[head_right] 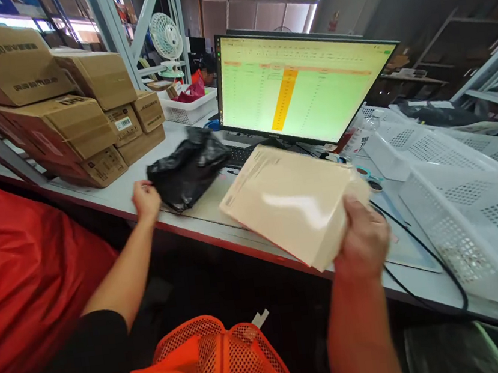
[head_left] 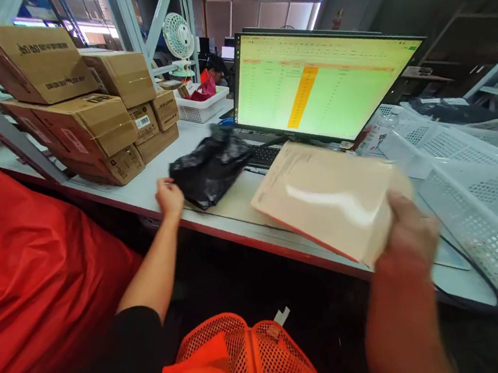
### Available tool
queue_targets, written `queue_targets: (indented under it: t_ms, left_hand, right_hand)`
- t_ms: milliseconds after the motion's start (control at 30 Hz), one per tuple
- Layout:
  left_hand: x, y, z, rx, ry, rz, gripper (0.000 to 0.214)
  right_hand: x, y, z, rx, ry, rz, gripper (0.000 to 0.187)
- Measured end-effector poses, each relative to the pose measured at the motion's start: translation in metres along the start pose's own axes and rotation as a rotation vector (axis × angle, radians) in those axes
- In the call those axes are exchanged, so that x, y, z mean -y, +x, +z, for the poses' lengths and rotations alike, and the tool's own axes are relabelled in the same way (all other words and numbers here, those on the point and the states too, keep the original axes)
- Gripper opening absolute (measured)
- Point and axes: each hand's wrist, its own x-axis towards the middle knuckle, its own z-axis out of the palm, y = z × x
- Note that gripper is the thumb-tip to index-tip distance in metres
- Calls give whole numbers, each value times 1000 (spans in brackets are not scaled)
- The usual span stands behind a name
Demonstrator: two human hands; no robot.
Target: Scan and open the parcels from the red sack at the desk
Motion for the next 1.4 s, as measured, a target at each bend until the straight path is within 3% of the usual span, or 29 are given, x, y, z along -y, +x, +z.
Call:
queue_targets:
  t_ms: [100,167,300,400,433,500,567,633,733,833,900,1000,1067,1167,1300,1400]
  left_hand:
    - [16,43,-22,-94,100,64,23]
    - [13,54,-28,-100,143,144,21]
    - [-12,32,-22,47,217,286,23]
    - [-35,-1,-9,157,23,527,33]
    - [-43,-12,-5,247,-108,587,40]
    - [-58,-30,3,556,-396,612,60]
    - [-71,-42,9,881,-592,524,77]
    - [-80,-47,14,1039,-643,402,72]
    - [-79,-53,21,955,-682,233,54]
    - [-67,-65,29,663,-813,87,55]
    - [-59,-78,36,466,-891,5,57]
    - [-54,-97,46,341,-970,-87,57]
    - [-56,-107,51,322,-1010,-119,56]
    - [-59,-117,56,312,-1044,-136,56]
    - [-63,-125,62,318,-1077,-144,54]
    - [-65,-131,68,343,-1092,-156,53]
  right_hand:
    - [-2,7,-18,-110,66,55,32]
    - [-11,7,-18,33,15,131,37]
    - [-32,8,-9,272,-57,183,46]
    - [-33,23,-5,428,-63,181,50]
    - [-30,31,-3,495,-86,185,52]
    - [-19,48,2,625,-164,172,56]
    - [-7,66,7,700,-249,115,58]
    - [-1,83,5,690,-329,16,61]
    - [-12,102,-16,443,-576,-89,64]
    - [-44,105,-47,210,-1094,52,64]
    - [-67,98,-61,249,-1376,209,68]
    - [-90,86,-65,339,-1519,269,63]
    - [-91,84,-62,316,-1545,248,56]
    - [-73,85,-59,337,-1462,225,43]
    - [-28,63,-55,663,-974,13,38]
    - [2,32,-44,911,-799,-85,33]
